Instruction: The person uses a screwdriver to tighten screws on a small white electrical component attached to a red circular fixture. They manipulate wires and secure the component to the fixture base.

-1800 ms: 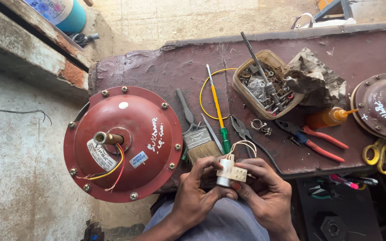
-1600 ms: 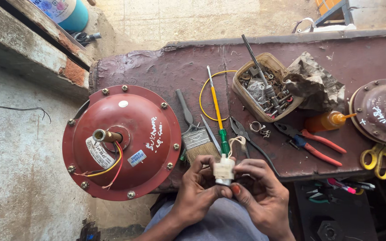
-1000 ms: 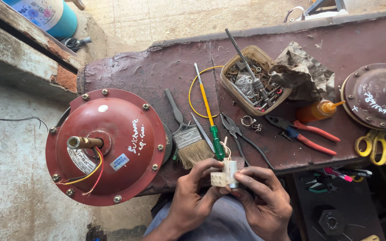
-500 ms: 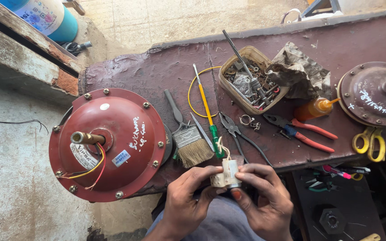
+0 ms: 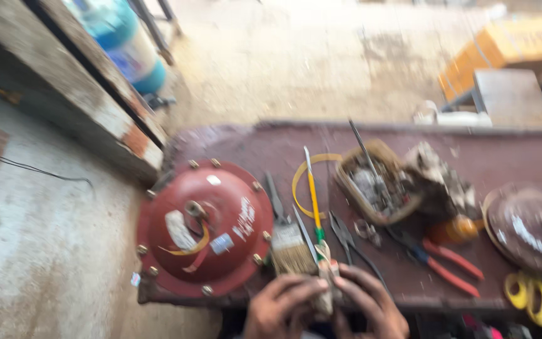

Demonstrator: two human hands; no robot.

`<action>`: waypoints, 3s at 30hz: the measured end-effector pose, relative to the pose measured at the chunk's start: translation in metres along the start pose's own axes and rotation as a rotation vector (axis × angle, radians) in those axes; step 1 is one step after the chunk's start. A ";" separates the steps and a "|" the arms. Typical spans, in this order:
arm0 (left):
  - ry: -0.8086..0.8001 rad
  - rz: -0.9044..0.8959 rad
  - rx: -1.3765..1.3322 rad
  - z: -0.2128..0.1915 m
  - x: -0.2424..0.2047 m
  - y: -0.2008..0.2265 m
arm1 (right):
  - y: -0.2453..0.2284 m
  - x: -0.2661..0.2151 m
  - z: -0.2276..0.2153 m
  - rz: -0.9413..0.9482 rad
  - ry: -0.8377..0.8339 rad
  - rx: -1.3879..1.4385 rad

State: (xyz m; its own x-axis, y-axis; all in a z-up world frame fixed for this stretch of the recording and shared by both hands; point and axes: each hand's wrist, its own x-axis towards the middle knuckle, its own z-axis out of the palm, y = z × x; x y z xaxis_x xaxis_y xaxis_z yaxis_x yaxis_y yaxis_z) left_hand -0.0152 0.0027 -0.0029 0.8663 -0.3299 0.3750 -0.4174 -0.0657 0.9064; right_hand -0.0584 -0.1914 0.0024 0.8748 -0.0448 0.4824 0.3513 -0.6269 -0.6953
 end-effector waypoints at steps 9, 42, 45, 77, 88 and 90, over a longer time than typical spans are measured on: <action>0.129 0.153 0.209 -0.072 0.059 -0.018 | 0.027 0.102 0.059 -0.409 -0.329 0.048; -0.362 0.394 0.605 -0.221 0.130 0.055 | -0.035 0.119 0.031 -0.093 -0.661 0.925; -0.233 0.259 0.521 -0.217 0.115 0.062 | -0.041 0.149 0.028 -0.125 -0.863 0.923; -0.331 0.199 0.673 -0.215 0.117 0.062 | -0.034 0.235 0.083 -0.385 -0.754 0.538; -0.231 0.312 0.714 -0.210 0.137 0.067 | -0.059 0.213 0.091 -0.380 -0.493 0.327; -0.210 0.342 0.754 -0.212 0.138 0.066 | -0.063 0.205 0.090 -0.344 -0.448 0.302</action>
State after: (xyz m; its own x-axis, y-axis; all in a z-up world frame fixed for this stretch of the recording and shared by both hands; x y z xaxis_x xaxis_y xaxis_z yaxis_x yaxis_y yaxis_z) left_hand 0.1351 0.1522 0.1499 0.6214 -0.6085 0.4935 -0.7824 -0.5151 0.3500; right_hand 0.1288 -0.0912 0.0969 0.7273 0.4904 0.4802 0.6578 -0.2983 -0.6916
